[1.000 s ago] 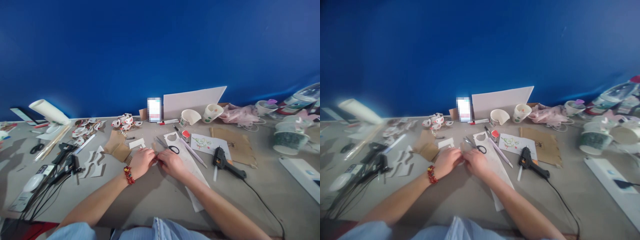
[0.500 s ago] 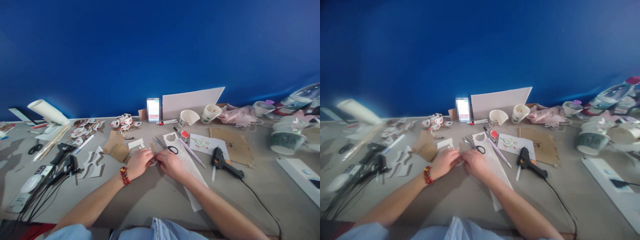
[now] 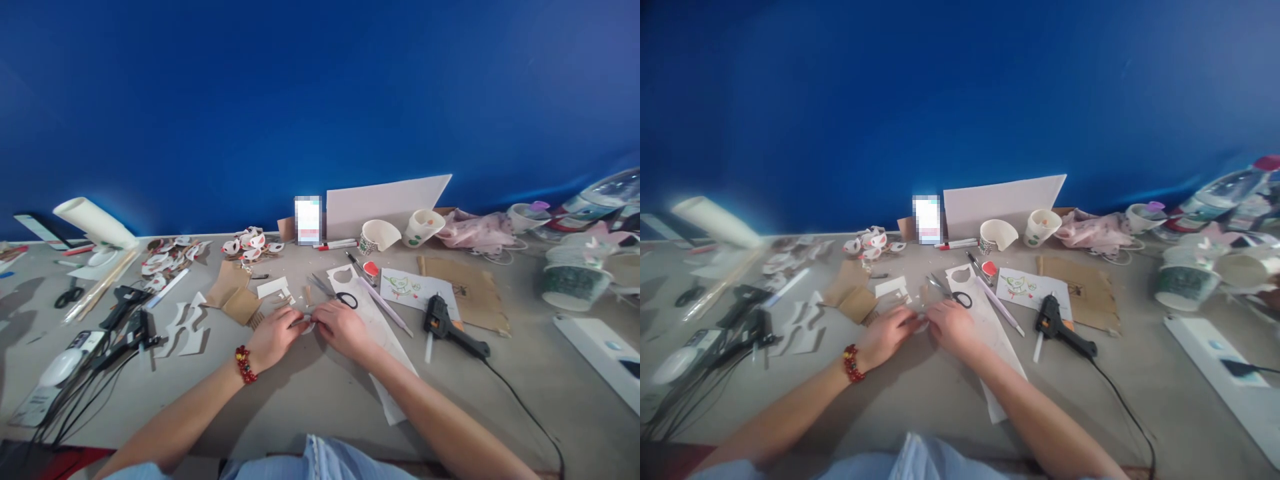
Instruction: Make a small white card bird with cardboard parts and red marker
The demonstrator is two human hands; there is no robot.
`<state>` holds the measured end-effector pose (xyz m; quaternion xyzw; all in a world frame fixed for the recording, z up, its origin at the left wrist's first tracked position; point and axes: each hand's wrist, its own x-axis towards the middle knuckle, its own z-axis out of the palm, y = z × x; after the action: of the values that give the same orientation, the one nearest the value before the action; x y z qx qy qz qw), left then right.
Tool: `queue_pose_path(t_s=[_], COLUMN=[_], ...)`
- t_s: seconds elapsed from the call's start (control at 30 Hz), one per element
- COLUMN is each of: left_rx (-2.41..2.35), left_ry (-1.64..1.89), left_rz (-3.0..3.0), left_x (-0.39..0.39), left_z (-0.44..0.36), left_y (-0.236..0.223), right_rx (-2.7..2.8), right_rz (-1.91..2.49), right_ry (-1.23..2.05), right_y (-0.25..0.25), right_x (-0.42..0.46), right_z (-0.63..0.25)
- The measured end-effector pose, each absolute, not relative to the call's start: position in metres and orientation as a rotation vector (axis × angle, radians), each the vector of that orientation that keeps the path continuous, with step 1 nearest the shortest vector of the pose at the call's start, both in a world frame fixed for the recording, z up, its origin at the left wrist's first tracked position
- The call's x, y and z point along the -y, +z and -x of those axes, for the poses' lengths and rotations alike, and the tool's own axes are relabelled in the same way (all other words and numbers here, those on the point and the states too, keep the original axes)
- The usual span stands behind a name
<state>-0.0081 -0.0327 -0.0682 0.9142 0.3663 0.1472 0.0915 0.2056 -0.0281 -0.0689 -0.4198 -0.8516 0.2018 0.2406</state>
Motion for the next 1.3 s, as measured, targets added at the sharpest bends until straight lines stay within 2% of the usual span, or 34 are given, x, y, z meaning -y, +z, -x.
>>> queue_pose_path(t_s=[1.03,1.3], left_rx=[-1.013,-1.105], left_ry=[0.480,0.579], left_rz=[-2.711,-2.581], left_x=[0.032,0.034], left_z=[0.014,0.009], left_y=[-0.076,-0.071], right_rx=[2.377,2.281], right_rz=[1.113,1.309], right_ry=[0.543,0.552], right_y=[-0.071,-0.069], right_x=[0.025,0.028], right_z=[-0.208,-0.207])
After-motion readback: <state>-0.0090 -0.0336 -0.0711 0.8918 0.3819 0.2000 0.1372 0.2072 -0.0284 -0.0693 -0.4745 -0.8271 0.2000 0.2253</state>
